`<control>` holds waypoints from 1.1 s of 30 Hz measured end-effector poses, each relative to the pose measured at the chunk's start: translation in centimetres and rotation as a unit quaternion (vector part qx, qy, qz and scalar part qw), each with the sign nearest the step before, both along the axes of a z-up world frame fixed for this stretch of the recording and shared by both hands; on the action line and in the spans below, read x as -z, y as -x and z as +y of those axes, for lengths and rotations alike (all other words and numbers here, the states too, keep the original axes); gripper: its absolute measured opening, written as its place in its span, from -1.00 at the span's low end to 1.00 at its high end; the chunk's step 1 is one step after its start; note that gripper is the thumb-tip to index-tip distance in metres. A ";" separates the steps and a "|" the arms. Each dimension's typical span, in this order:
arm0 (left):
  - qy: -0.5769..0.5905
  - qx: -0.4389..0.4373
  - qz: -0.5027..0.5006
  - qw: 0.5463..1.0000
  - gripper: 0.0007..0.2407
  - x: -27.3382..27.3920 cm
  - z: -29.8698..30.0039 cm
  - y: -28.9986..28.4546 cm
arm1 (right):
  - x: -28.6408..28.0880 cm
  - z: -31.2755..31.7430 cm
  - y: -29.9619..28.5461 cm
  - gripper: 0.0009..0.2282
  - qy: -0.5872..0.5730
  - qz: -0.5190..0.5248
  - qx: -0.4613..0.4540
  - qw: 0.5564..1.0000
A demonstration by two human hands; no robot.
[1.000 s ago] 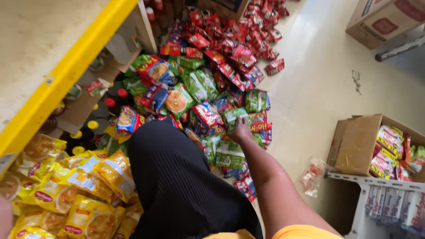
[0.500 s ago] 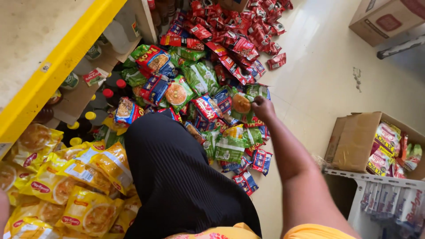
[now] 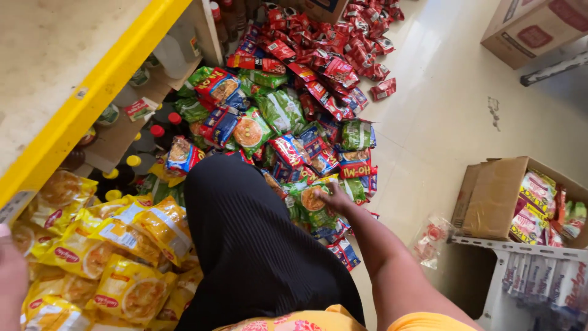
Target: The recorder is organizing and stocking packs of instant noodles onto the bottom shelves of a retail store aisle.
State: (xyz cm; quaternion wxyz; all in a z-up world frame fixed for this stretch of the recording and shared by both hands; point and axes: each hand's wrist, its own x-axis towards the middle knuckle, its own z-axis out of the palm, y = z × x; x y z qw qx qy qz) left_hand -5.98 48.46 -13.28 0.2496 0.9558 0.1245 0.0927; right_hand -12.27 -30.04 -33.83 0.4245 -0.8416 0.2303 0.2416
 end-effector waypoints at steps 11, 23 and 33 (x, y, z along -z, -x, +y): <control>-0.033 -0.028 0.004 0.999 -0.59 -4.1 -3.7 0.5 | -1.3 3.3 5.8 -0.45 -0.017 0.179 -0.218 0.959; -0.268 0.004 -0.018 0.963 -0.60 -15.1 -10.1 -1.0 | -22.9 0.0 -15.4 -0.47 -0.096 -0.019 -0.052 0.994; 0.556 0.064 0.028 0.829 -0.48 -24.2 -18.8 -3.1 | -44.2 29.7 -20.3 -0.43 -0.693 -0.135 -0.197 0.680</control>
